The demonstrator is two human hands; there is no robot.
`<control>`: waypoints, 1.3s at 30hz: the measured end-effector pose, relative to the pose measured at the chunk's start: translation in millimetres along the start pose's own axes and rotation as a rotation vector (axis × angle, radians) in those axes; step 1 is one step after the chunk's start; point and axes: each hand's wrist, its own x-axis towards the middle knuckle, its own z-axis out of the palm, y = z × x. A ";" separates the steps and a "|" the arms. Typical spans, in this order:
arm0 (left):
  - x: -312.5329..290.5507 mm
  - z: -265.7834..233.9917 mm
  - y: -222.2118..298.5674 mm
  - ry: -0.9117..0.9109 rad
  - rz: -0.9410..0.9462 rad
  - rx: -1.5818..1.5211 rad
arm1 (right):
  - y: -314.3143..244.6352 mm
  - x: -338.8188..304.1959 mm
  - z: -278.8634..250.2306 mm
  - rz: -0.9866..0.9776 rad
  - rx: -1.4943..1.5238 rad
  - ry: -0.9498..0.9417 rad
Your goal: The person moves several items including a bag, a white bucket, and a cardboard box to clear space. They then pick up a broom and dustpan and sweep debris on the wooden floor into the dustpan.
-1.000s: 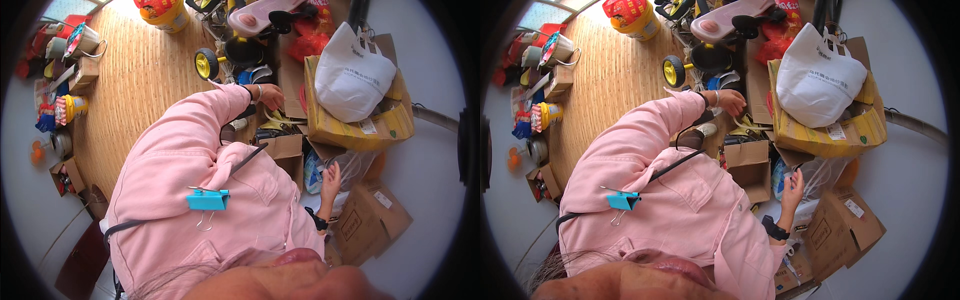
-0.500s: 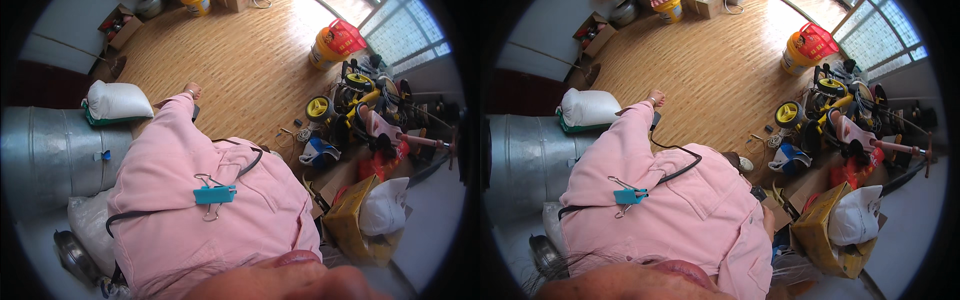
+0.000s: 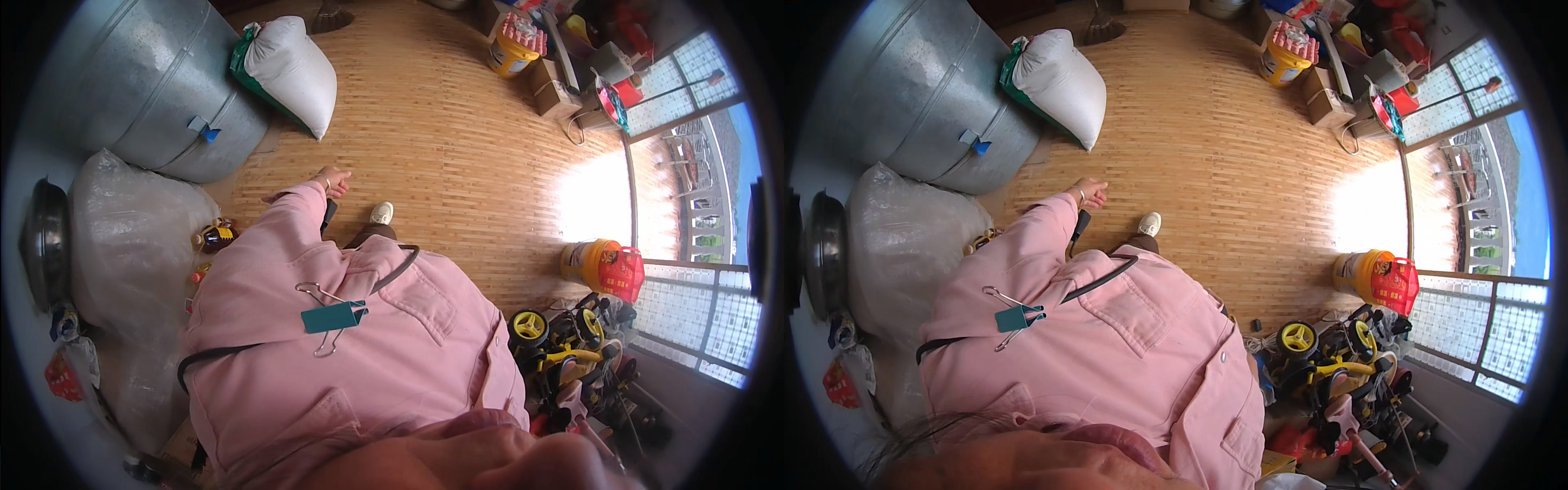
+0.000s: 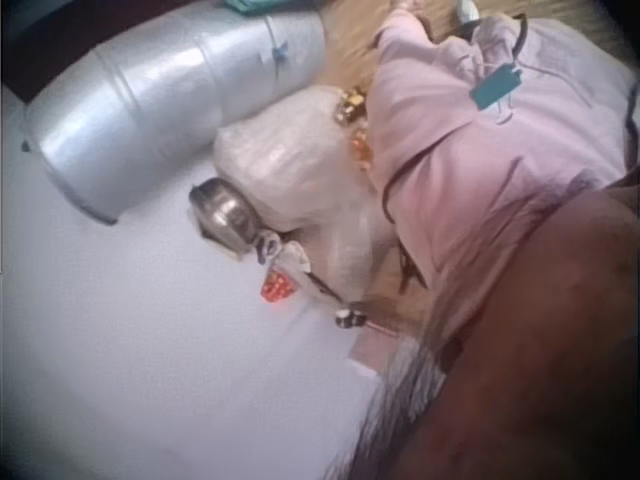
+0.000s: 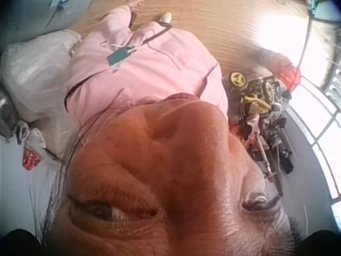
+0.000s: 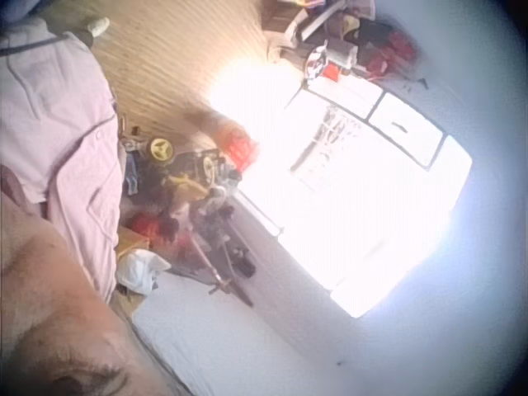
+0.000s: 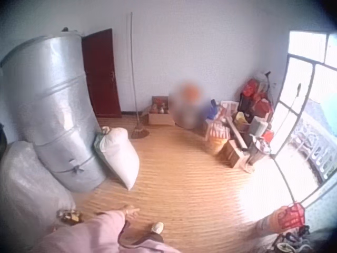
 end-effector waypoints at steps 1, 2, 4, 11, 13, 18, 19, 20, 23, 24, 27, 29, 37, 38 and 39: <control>14.1 -20.8 11.3 -0.007 -0.022 -0.016 | -32.4 33.6 -14.2 -0.027 -0.008 -0.008; 32.2 -48.7 29.7 -0.013 -0.029 -0.034 | -68.4 67.8 -26.2 -0.057 -0.015 -0.019; 67.6 -103.8 62.1 0.003 -0.019 -0.098 | -143.5 135.2 -51.1 -0.116 -0.017 -0.041; 161.6 -282.7 150.2 0.517 -0.033 -0.271 | -375.3 334.9 -120.0 -0.287 0.138 -0.146; 183.0 -303.7 176.2 0.564 -0.046 -0.317 | -415.4 380.9 -136.7 -0.290 0.042 -0.132; 239.8 -322.0 228.0 0.412 -0.054 -0.362 | -483.6 495.9 -196.5 -0.309 -0.215 -0.131; 254.5 -322.5 234.0 0.445 -0.085 -0.376 | -497.2 521.9 -211.0 -0.316 -0.232 -0.140; 269.5 -321.1 237.7 0.487 -0.101 -0.386 | -511.2 548.5 -224.7 -0.329 -0.253 -0.147; 308.3 -338.6 246.6 0.505 -0.168 -0.641 | -564.8 641.8 -266.4 -0.416 -0.318 -0.169; 313.6 -348.2 248.5 0.466 -0.206 -0.765 | -586.9 674.4 -281.7 -0.454 -0.347 -0.171; 305.4 -376.0 264.0 0.638 -0.314 -0.879 | -681.2 772.7 -331.8 -0.630 -0.429 -0.154; 296.8 -382.3 291.3 0.709 -0.382 -0.894 | -771.6 831.0 -367.9 -0.813 -0.512 -0.119; 323.3 -377.3 401.4 0.781 -0.619 -1.039 | -1208.6 936.2 -433.0 -1.440 -0.638 -0.182; 335.8 -387.6 406.2 0.763 -0.588 -0.970 | -1250.0 940.4 -430.0 -1.487 -0.659 -0.196; 349.9 -400.4 411.4 0.711 -0.654 -1.045 | -1288.4 944.7 -425.2 -1.548 -0.668 -0.194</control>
